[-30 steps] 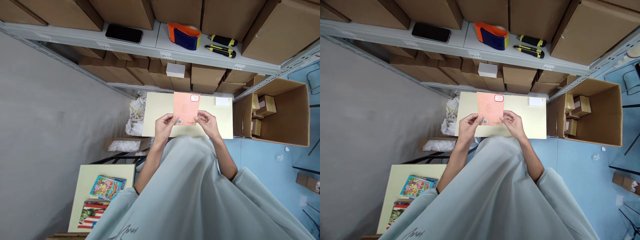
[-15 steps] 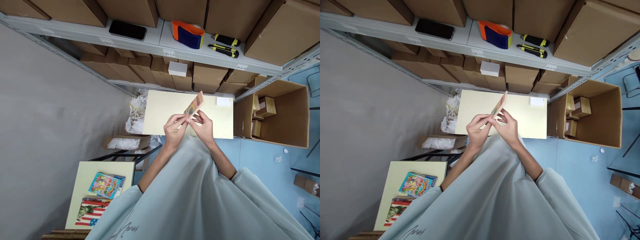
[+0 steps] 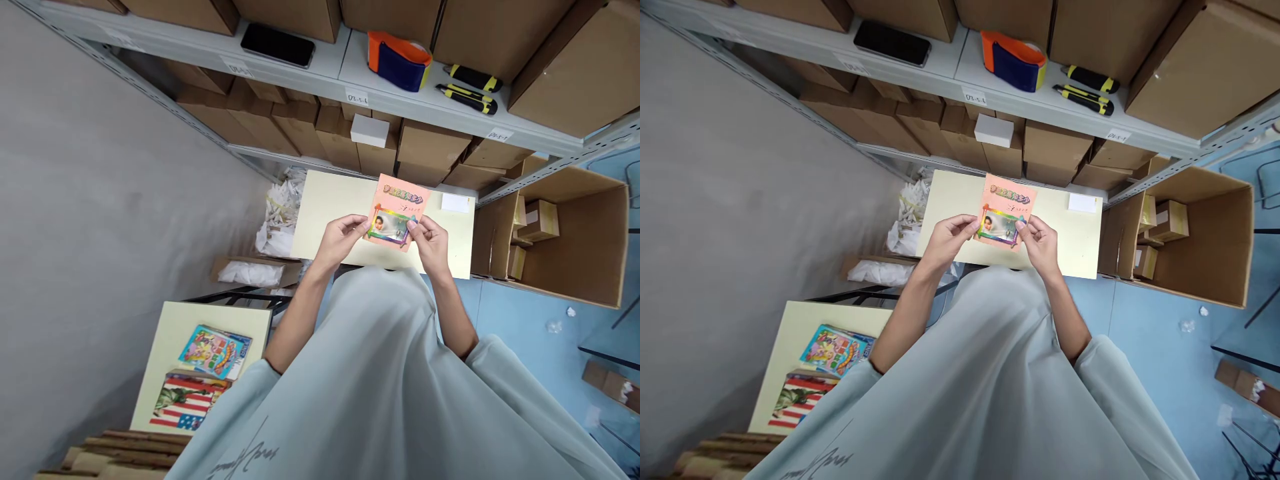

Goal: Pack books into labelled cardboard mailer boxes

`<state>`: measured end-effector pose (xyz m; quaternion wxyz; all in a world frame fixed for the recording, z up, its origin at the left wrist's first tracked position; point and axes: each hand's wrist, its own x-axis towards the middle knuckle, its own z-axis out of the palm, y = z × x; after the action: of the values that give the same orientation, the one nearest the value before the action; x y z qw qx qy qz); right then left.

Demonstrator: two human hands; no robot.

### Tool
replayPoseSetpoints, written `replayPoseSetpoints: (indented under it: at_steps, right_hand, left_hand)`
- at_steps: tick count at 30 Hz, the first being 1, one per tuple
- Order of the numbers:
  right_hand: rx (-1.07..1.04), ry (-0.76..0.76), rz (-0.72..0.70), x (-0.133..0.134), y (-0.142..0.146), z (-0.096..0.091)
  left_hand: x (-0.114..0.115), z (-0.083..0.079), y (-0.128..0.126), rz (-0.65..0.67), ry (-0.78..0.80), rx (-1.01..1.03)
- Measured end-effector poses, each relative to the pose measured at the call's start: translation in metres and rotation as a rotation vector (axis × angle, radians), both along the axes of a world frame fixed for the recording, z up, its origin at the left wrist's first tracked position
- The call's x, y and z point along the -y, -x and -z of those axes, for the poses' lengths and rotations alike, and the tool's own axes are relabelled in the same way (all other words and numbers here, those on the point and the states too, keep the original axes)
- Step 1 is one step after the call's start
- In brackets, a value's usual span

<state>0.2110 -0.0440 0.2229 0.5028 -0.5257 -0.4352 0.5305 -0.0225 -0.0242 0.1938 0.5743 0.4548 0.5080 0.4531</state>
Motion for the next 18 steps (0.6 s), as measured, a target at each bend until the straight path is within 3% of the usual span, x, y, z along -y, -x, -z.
replayPoseSetpoints:
  at_steps: [8,14,18]
  right_hand:
    - [-0.02,-0.003,-0.038,-0.007,0.007,0.005]
    - [-0.063,-0.007,-0.11,-0.004,0.009,0.001]
    - [-0.086,0.052,-0.075,-0.006,0.01,0.004]
  left_hand:
    - [0.012,-0.007,0.001,-0.042,-0.03,-0.021]
    - [0.014,0.005,0.006,0.005,0.051,0.081]
    - [0.014,0.011,0.003,-0.101,0.05,0.074]
